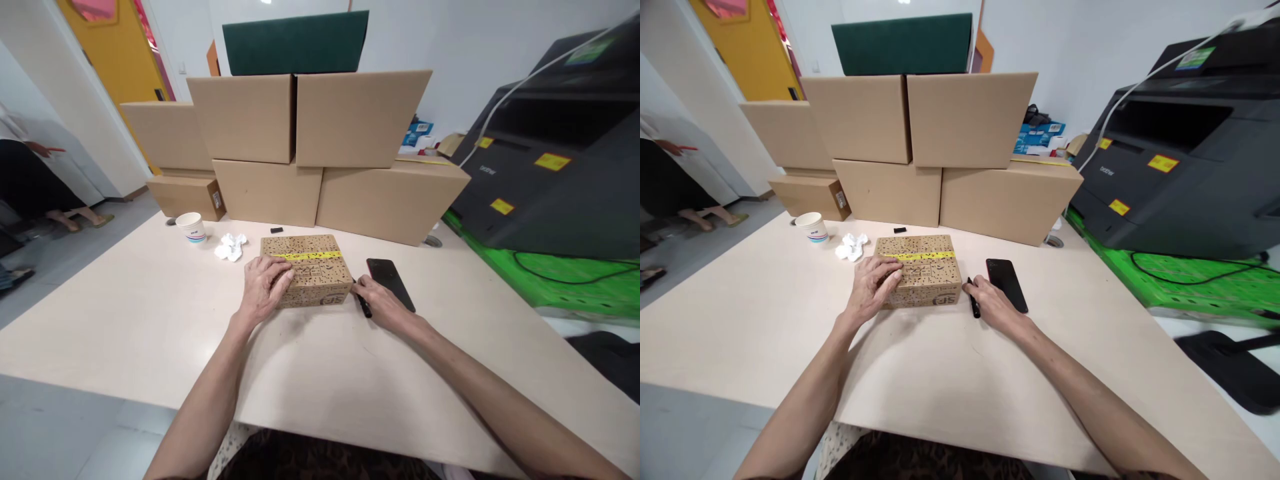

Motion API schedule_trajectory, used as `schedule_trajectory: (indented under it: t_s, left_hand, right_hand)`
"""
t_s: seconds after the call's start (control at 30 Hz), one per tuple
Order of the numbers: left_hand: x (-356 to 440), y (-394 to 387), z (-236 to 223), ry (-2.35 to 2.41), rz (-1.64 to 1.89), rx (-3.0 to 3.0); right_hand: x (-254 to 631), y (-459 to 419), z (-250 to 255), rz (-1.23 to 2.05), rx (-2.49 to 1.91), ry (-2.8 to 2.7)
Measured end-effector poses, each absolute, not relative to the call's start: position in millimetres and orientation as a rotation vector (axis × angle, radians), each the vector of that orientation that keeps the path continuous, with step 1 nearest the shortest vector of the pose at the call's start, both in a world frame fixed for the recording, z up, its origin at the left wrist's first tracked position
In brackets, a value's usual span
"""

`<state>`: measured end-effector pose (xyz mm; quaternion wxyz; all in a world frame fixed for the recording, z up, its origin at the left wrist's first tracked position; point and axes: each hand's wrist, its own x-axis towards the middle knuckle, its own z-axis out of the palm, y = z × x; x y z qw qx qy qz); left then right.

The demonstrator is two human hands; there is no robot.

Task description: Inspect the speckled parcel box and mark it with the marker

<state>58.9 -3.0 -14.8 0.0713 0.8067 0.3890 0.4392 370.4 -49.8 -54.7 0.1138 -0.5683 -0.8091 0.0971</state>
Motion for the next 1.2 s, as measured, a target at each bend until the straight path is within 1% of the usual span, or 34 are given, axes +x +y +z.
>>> schedule_trajectory:
  t_s: [0.1,0.23,0.37,0.47,0.57,0.73,0.8,0.9,1.0,1.03,1.1,1.13,1.2]
  left_hand:
    - [59,-2,-16,1.18,1.314,2.442]
    - [59,-2,-17,1.173,1.33,2.488]
    - [59,-3,-16,1.163,1.335,2.523]
    - [60,-3,-17,1.148,1.374,2.543]
    - [62,-4,-18,1.124,1.513,2.56]
    - [68,-12,-13,0.922,1.912,2.595]
    - [74,-18,-10,0.771,1.998,2.629]
    - [91,-30,-11,0.506,2.013,2.637]
    - [109,-46,-21,0.305,1.856,2.512]
    - [114,-52,-25,0.338,1.733,2.445]
    - [123,-63,-30,0.552,1.405,2.251]
    - [126,-68,-31,0.677,1.23,2.093]
    - [131,-76,-29,0.745,0.997,1.777]
  right_hand:
    - [370,-51,-53,0.226,-1.79,-2.296]
    - [385,-52,-50,0.034,-2.229,-1.963]
    - [401,-52,-49,0.157,-2.546,-1.747]
    - [407,-49,-49,0.239,-2.593,-1.638]
    - [413,-44,-51,0.304,-2.572,-1.516]
    - [423,-40,-57,0.441,-2.375,-1.283]
    - [423,-42,-61,0.549,-2.143,-1.131]
    - [416,-47,-64,0.685,-1.786,-0.965]
    - [401,-56,-58,0.747,-1.583,-0.892]
    - [394,-60,-54,0.762,-1.493,-0.856]
    - [379,-69,-42,0.81,-1.294,-0.813]
    - [370,-74,-36,0.827,-1.221,-0.812]
    - [350,-82,-23,0.862,-1.111,-0.848]
